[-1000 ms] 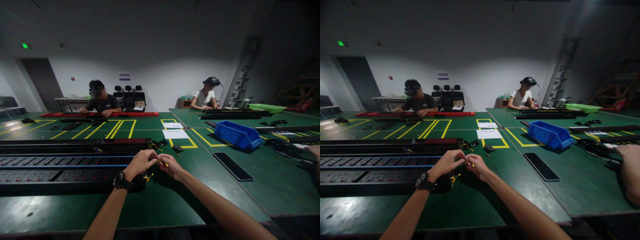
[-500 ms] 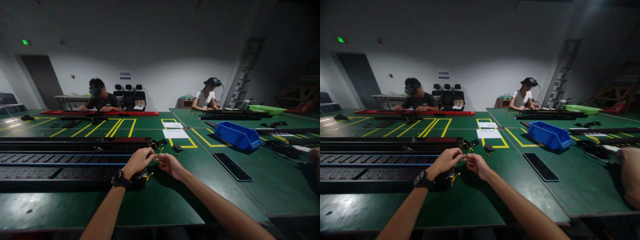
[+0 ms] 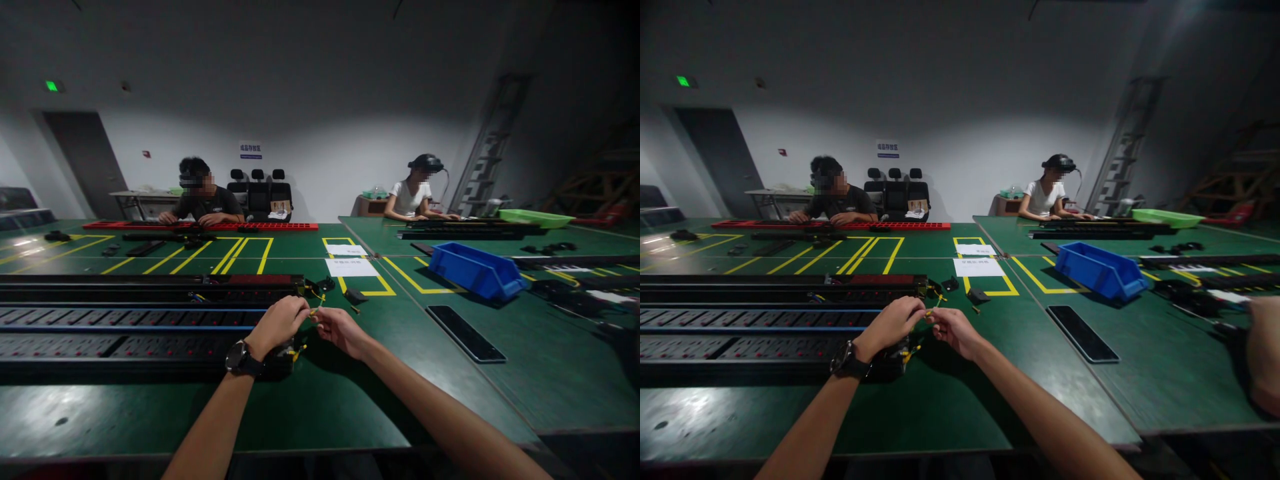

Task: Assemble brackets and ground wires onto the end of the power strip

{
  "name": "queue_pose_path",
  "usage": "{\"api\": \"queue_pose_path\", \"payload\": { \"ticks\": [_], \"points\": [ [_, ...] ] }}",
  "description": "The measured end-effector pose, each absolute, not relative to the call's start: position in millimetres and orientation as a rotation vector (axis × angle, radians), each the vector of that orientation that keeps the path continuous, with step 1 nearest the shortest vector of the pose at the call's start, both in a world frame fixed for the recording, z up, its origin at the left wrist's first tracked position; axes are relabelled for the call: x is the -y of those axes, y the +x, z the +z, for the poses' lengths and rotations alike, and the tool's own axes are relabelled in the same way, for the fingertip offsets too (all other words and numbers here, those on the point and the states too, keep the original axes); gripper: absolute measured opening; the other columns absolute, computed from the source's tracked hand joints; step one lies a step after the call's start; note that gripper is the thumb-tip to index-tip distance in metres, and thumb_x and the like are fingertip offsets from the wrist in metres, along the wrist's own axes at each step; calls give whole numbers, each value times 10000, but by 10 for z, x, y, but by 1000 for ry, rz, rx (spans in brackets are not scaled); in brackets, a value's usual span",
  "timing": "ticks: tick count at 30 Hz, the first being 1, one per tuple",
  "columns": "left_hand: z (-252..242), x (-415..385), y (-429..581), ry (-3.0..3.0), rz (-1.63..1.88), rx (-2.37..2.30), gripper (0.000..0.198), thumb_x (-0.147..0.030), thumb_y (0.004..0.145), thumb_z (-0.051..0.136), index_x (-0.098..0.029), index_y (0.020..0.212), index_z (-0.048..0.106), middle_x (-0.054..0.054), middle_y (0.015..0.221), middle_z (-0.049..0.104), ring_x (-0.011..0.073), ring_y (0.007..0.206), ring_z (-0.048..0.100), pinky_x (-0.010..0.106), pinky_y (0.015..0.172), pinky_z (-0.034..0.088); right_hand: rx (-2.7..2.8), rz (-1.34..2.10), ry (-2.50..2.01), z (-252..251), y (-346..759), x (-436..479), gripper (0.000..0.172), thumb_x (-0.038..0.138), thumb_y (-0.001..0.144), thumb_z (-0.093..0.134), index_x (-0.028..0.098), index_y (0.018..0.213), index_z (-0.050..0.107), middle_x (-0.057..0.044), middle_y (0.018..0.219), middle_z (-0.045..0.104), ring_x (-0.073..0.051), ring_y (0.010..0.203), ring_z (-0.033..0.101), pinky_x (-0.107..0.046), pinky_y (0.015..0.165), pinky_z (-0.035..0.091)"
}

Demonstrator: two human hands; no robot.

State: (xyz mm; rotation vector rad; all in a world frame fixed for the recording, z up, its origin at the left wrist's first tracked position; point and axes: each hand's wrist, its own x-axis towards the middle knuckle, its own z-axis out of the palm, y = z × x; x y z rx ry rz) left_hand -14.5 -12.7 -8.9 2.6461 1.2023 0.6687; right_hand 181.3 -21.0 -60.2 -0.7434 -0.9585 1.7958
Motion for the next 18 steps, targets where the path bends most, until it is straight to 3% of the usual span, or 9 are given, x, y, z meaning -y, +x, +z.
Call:
{"api": "queue_pose_path", "payload": {
  "ticks": [8, 18],
  "points": [
    [-102, 161, -148, 2662, 565, -1262, 329, -387, 1016, 391, -189, 978, 652, 82, 961, 672, 208, 916, 610, 319, 834, 468, 979, 1807, -736, -629, 1824, 198, 257, 378, 811, 789, 152, 920, 734, -32, 844, 699, -88, 627, 569, -214, 591, 453],
    [-113, 166, -112, 2605, 619, -1182, 136, -272, 895, 545, -210, 960, 648, 63, 977, 706, 220, 942, 636, 312, 808, 478, 983, 1763, -745, -629, 1813, 192, 301, 428, 786, 820, 165, 877, 705, 5, 750, 640, -78, 601, 552, -207, 587, 456]
  ]
}}
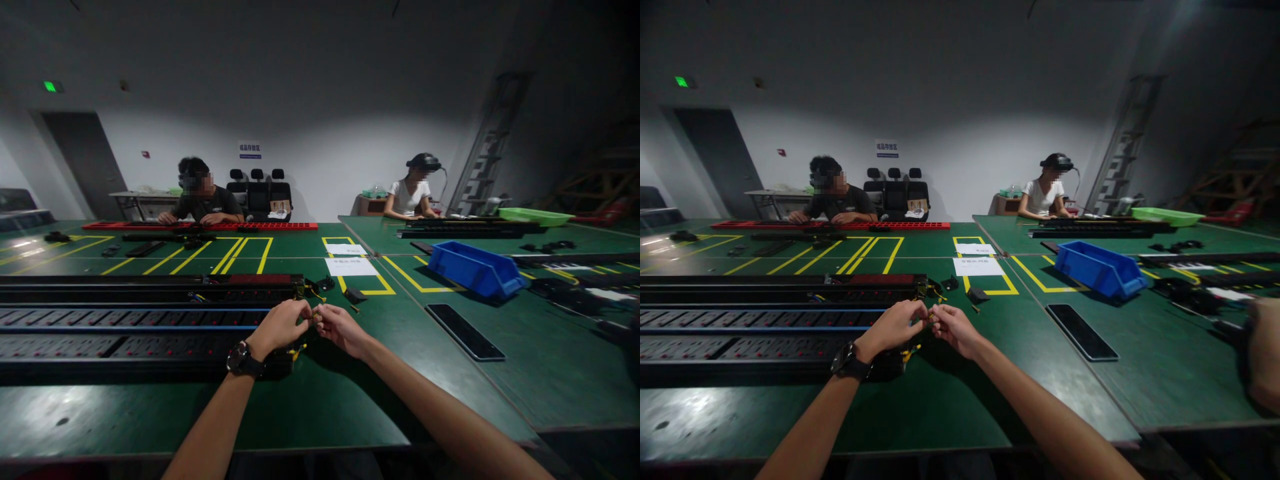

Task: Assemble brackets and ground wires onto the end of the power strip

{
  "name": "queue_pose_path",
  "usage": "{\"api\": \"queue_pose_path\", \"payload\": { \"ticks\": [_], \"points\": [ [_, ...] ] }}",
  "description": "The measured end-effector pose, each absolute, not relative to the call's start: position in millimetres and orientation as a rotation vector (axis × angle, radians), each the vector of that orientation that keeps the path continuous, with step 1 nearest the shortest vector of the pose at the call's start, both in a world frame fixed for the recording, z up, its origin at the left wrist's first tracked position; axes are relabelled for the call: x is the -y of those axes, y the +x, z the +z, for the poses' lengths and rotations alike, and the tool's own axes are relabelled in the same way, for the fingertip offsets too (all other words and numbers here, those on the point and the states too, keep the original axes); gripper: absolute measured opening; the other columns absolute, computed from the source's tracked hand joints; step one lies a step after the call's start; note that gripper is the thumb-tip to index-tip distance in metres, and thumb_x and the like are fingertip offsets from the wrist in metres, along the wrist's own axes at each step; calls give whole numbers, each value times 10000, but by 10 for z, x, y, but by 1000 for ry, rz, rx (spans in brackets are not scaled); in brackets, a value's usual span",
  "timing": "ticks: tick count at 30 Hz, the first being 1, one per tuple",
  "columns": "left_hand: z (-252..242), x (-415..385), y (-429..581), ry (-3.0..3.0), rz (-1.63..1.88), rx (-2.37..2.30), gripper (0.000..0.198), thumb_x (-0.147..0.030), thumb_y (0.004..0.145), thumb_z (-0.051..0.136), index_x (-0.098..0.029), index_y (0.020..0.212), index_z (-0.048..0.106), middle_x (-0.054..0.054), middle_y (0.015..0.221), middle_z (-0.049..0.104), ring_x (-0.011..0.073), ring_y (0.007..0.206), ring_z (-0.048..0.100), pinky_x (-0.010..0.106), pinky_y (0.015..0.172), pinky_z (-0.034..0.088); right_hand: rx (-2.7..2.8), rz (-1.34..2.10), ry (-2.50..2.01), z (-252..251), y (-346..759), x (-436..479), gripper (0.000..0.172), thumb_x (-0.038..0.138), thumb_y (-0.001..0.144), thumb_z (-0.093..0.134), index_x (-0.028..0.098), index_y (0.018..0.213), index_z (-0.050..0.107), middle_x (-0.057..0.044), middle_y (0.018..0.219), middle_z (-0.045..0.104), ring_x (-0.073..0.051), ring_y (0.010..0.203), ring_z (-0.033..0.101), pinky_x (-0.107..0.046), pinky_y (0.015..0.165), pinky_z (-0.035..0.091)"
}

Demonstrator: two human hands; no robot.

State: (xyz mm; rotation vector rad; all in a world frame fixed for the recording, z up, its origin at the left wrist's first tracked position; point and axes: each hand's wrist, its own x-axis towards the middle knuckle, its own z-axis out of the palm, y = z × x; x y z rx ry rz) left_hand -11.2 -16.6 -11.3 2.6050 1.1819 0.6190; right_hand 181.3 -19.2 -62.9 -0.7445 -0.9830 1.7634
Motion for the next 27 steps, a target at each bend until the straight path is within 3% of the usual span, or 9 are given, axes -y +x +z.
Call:
{"api": "queue_pose_path", "payload": {
  "ticks": [5, 12, 15, 21, 27],
  "points": [
    [-85, 150, -126, 2598, 644, -1191, 147, -305, 910, 544, -209, 926, 653, 57, 960, 708, 213, 935, 634, 306, 818, 465, 961, 1776, -758, -648, 1828, 178, 315, 445, 795, 808, 161, 902, 723, -8, 776, 655, -83, 629, 592, -190, 586, 484],
    [-30, 172, -150, 2612, 646, -1237, 148, -326, 912, 571, -207, 913, 658, 43, 895, 698, 192, 857, 621, 288, 752, 447, 961, 1789, -749, -639, 1830, 187, 307, 321, 779, 816, 177, 1036, 728, -20, 874, 706, -87, 673, 629, -191, 611, 500],
    [-9, 170, -171, 2736, 763, -1264, 108, -287, 915, 580, -202, 890, 642, 39, 877, 681, 191, 867, 598, 300, 773, 446, 919, 1792, -754, -618, 1818, 182, 321, 307, 775, 813, 178, 1053, 717, -10, 826, 700, -84, 630, 609, -195, 587, 481],
    [46, 126, -253, 3116, 944, -1313, 95, -210, 935, 573, -178, 888, 649, 64, 917, 673, 211, 891, 552, 348, 796, 426, 790, 1823, -818, -577, 1815, 163, 177, 268, 843, 732, 146, 970, 720, 9, 696, 641, -68, 564, 558, -172, 545, 451],
    [45, 114, -279, 3252, 831, -1358, 81, -202, 943, 585, -178, 899, 649, 60, 917, 671, 217, 895, 538, 350, 761, 404, 779, 1809, -880, -557, 1813, 174, 151, 256, 919, 654, 121, 935, 721, -2, 659, 623, -74, 568, 567, -170, 543, 453]
  ]
}}
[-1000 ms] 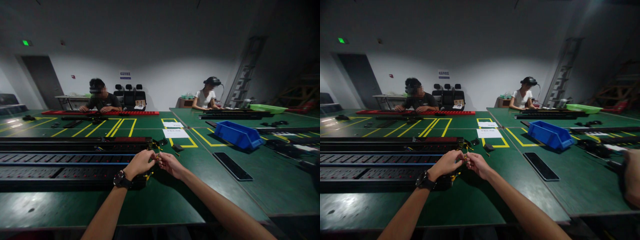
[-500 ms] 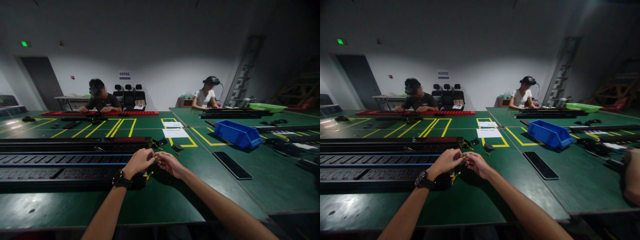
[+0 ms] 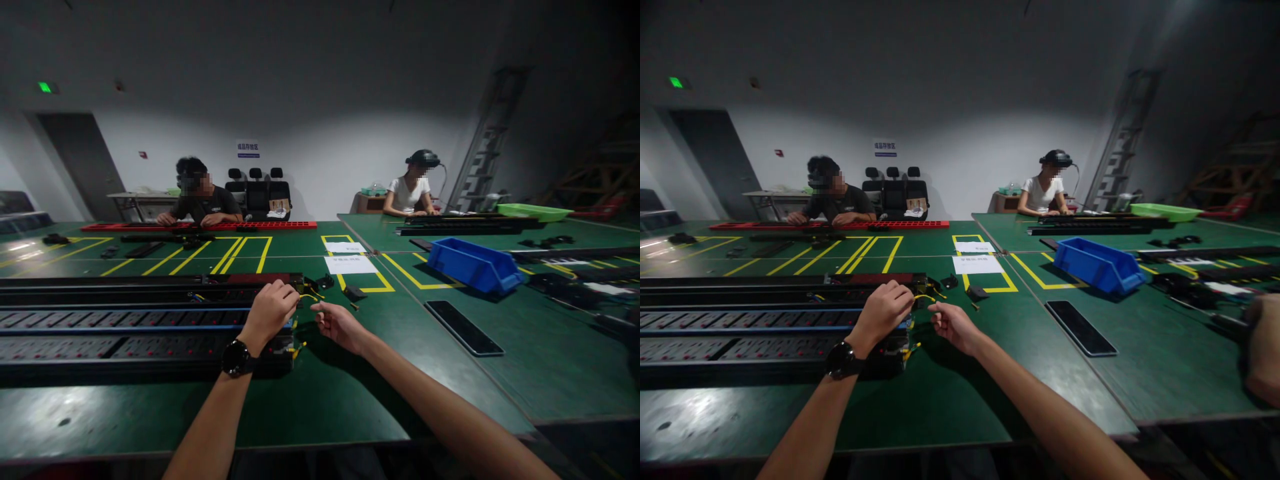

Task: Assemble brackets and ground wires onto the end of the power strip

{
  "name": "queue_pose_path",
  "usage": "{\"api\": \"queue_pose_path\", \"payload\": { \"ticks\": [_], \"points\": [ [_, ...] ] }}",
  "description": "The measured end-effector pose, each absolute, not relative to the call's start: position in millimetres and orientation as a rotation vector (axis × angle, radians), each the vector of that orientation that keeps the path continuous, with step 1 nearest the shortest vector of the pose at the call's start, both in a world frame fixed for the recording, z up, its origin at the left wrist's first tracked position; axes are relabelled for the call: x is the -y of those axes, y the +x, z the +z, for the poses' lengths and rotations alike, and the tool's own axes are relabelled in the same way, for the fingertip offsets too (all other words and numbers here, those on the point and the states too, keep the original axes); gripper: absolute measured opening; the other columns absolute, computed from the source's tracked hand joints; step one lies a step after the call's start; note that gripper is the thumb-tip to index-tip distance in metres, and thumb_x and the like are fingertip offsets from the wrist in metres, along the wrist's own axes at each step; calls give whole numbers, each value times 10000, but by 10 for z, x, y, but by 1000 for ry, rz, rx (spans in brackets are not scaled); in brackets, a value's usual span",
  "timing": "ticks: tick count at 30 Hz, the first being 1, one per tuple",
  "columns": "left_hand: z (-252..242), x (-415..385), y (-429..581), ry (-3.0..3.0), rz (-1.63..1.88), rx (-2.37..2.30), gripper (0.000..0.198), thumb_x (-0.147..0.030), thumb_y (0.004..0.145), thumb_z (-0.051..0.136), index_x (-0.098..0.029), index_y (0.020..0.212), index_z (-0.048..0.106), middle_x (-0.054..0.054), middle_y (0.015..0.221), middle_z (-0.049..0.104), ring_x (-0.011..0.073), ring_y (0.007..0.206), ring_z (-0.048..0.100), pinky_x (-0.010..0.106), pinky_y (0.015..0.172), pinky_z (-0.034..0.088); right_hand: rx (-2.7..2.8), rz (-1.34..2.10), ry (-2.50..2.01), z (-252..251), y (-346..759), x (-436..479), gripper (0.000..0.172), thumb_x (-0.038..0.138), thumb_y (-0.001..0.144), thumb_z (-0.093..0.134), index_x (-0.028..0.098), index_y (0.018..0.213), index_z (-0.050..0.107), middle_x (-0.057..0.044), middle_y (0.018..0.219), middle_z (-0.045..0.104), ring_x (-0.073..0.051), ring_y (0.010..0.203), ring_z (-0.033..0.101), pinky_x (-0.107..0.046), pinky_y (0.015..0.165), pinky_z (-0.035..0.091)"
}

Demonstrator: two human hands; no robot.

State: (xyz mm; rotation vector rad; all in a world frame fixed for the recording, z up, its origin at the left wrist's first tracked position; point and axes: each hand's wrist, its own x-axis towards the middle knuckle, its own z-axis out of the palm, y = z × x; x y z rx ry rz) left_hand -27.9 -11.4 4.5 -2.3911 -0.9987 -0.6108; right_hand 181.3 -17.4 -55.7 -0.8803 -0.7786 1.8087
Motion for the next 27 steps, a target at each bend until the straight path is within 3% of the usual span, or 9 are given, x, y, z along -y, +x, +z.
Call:
{"api": "queue_pose_path", "payload": {
  "ticks": [6, 14, 27],
  "points": [
    [52, 136, -265, -2449, -507, 1066, 35, -193, 912, 634, -189, 938, 656, 52, 950, 677, 227, 933, 536, 353, 783, 414, 807, 1836, -853, -581, 1821, 161, 146, 270, 908, 682, 132, 877, 716, 3, 641, 606, -75, 565, 556, -171, 548, 456],
    [5, 129, -280, -2516, -510, 1173, 233, -176, 949, 572, -196, 1153, 683, 75, 1048, 665, 229, 1005, 541, 340, 843, 465, 870, 1824, -833, -659, 1842, 130, 123, 250, 864, 710, 128, 853, 719, 7, 650, 607, -72, 566, 549, -170, 540, 444],
    [-18, 107, -295, -2649, -789, 1188, 196, -246, 1002, 511, -194, 1033, 697, 59, 1005, 642, 186, 985, 577, 327, 903, 500, 896, 1833, -873, -662, 1849, 123, 158, 284, 885, 707, 130, 854, 722, -1, 652, 608, -77, 577, 552, -180, 568, 456]
  ]
}}
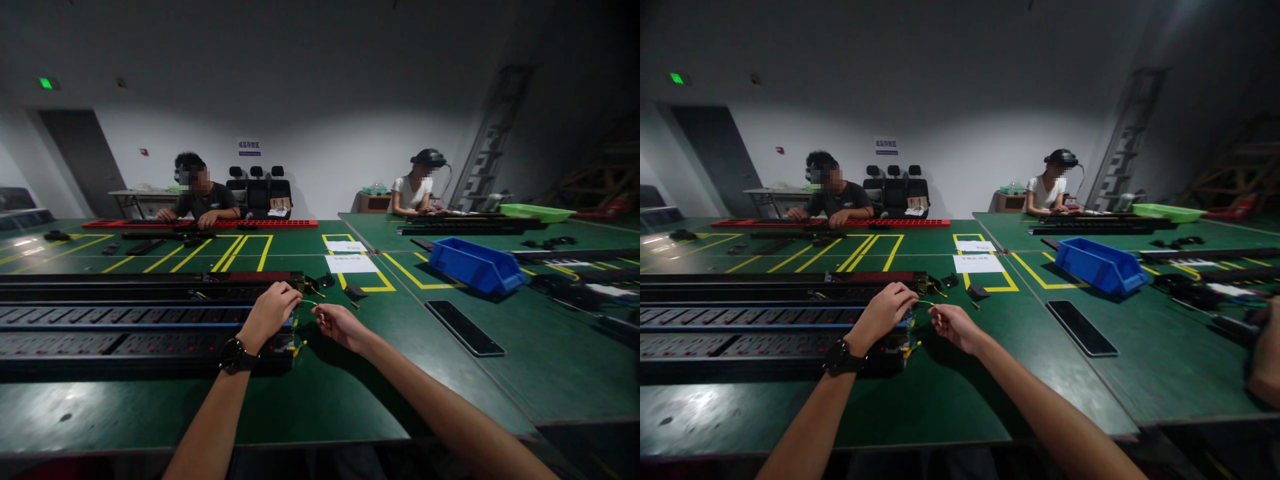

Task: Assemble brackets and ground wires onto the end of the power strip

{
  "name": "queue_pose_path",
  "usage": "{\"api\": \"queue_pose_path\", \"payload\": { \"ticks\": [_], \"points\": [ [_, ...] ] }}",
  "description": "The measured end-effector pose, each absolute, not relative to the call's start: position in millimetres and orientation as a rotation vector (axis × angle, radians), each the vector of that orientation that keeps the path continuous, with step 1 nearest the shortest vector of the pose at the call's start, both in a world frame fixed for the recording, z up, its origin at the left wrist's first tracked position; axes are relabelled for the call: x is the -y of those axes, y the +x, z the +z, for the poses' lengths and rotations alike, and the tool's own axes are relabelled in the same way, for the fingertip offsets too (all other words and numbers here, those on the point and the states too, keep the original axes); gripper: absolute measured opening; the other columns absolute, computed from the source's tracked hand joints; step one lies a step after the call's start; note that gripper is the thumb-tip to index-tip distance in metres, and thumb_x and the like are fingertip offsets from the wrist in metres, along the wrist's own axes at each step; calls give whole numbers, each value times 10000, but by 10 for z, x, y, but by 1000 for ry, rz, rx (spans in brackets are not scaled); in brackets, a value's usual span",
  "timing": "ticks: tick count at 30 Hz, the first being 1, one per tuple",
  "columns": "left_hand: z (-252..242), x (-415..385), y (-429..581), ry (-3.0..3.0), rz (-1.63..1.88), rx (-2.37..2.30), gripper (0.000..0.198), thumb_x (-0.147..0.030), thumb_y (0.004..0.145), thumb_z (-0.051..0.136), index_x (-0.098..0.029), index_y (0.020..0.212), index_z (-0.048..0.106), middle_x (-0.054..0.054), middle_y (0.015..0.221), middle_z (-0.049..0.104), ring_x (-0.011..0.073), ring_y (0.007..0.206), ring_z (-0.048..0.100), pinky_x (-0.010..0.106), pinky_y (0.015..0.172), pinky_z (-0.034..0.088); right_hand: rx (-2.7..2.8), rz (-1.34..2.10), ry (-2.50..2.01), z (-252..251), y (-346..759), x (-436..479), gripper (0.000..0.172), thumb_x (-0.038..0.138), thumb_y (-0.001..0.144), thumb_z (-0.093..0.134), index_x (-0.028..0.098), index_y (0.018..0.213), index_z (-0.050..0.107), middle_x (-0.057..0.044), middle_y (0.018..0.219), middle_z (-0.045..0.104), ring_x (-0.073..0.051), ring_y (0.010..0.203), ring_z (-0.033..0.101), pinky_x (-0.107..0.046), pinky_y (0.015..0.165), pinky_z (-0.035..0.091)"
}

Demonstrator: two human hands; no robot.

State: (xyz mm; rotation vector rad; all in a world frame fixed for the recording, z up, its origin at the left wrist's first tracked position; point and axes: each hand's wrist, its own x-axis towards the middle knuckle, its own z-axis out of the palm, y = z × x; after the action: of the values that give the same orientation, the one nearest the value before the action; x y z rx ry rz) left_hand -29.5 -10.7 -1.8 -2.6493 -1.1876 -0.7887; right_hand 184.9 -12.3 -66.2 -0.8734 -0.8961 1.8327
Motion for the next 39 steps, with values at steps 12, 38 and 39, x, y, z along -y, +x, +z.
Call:
{"api": "queue_pose_path", "payload": {
  "ticks": [12, 38, 39],
  "points": [
    [-4, 132, -256, -2602, -744, 1280, 262, -292, 1021, 445, -182, 989, 680, 63, 970, 649, 196, 957, 575, 339, 881, 468, 939, 1812, -855, -681, 1840, 123, 183, 306, 849, 738, 124, 837, 729, 2, 651, 604, -75, 577, 535, -187, 569, 439],
    [-44, 165, -166, -2998, -880, 1410, 239, -381, 938, 560, -206, 973, 719, 41, 864, 760, 172, 795, 688, 258, 744, 478, 1129, 1702, -788, -556, 1792, 272, 370, 344, 651, 905, 158, 922, 734, -19, 823, 681, -118, 735, 629, -230, 670, 478],
    [-45, 162, -167, -2999, -878, 1417, 228, -378, 934, 567, -206, 982, 709, 41, 864, 758, 173, 796, 687, 259, 743, 481, 1130, 1685, -794, -564, 1789, 269, 368, 344, 644, 908, 158, 908, 733, -20, 820, 684, -121, 735, 630, -232, 666, 477]
  ]
}}
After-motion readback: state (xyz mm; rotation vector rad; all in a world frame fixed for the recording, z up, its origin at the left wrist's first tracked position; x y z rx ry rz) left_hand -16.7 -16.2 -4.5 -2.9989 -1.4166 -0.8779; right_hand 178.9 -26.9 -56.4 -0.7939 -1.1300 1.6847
